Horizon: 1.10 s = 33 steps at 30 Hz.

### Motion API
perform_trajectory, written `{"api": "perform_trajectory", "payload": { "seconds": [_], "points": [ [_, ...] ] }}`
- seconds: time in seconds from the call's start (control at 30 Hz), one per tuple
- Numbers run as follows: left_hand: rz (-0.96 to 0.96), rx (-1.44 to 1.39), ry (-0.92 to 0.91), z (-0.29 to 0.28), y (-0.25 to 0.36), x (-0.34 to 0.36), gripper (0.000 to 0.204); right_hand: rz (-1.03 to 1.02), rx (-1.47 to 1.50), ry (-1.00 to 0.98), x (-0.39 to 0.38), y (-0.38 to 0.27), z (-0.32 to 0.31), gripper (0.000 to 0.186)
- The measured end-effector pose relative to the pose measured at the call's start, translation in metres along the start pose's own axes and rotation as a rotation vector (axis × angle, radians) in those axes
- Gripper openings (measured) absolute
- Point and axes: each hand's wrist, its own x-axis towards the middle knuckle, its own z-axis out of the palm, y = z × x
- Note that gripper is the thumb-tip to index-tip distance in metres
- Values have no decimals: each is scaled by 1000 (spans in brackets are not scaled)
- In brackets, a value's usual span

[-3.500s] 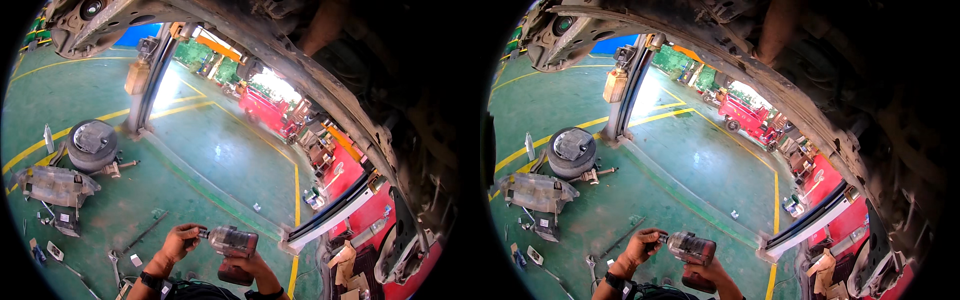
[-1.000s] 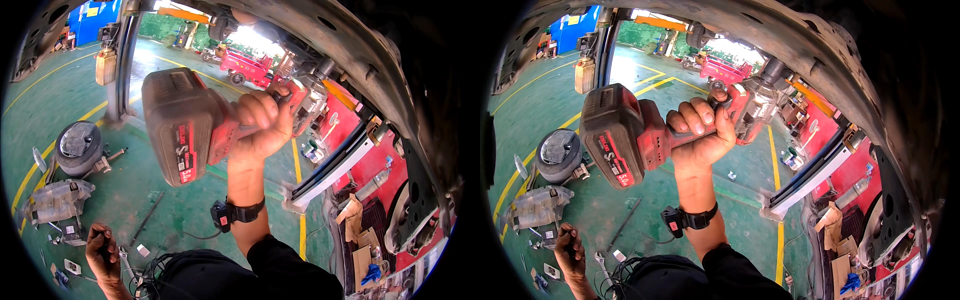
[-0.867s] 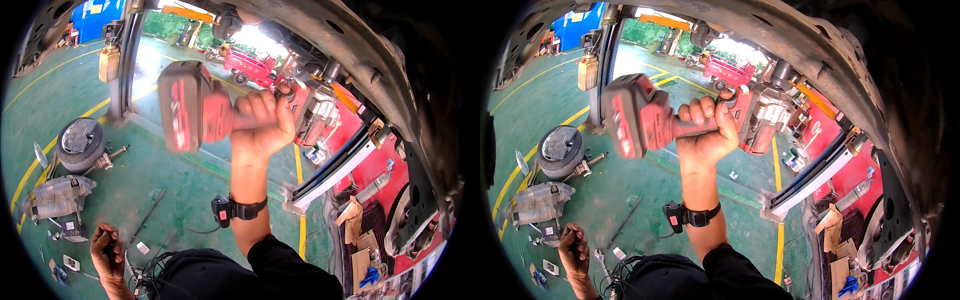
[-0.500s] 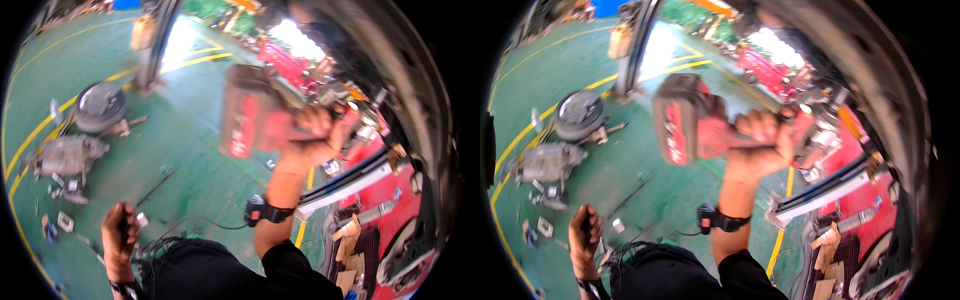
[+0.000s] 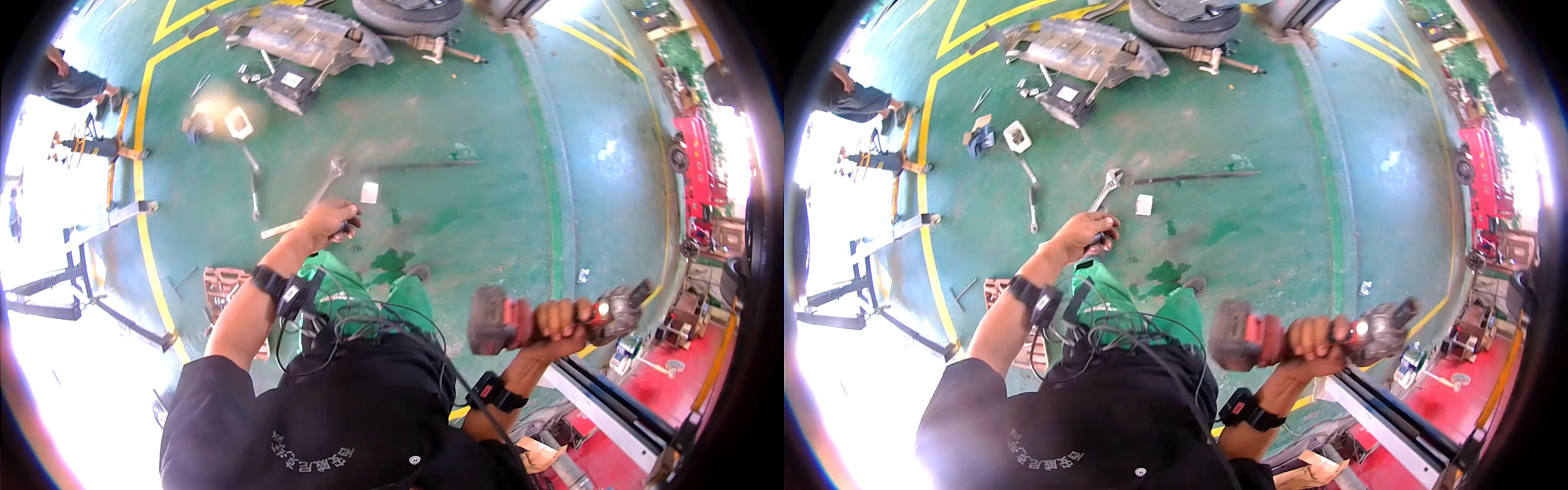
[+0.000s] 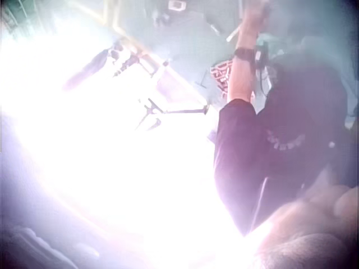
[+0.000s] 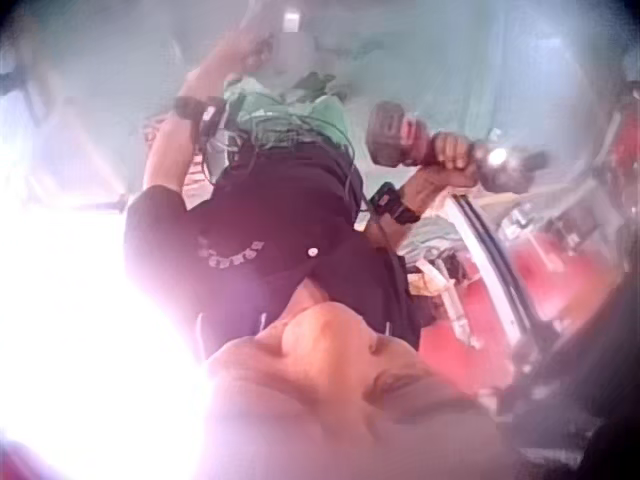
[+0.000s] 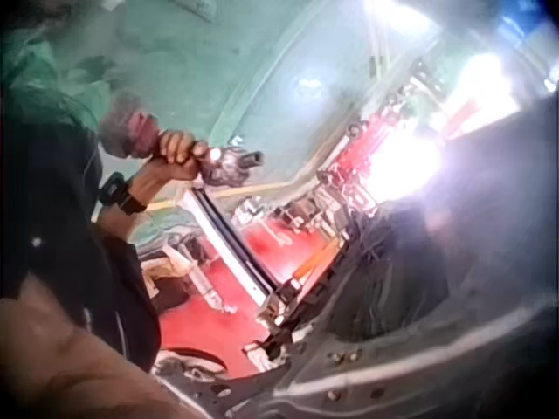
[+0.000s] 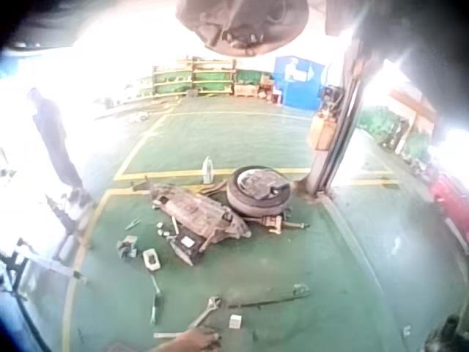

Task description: The person removes bolts from the underside of a car using an impact wrench and then uses a hammer to strike a metal pin into a component by hand.

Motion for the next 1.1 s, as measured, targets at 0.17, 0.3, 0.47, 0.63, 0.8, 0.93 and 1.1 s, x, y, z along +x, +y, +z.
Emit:
{"api": "perform_trajectory", "payload": {
  "seconds": [0.17,0.3,0.47,0.63,0.8,0.93,1.1],
  "points": [
    [-220,240,191,-30,-94,119,25,314,265,85,-39,72,-95,17],
    [-194,369,337,-55,-171,231,24,498,386,326,-73,147,-162,24],
    [-133,426,497,-90,-244,365,21,704,461,564,-104,230,-232,20],
    [-31,670,557,-123,-298,469,28,734,573,660,-134,253,-273,24],
    [-68,581,625,-122,-317,494,37,793,497,745,-144,248,-303,25],
    [-219,49,522,-100,-287,442,35,823,398,779,-139,237,-302,27],
    [-154,-673,181,-77,-240,323,44,917,338,635,-101,225,-285,30]
  ]
}}
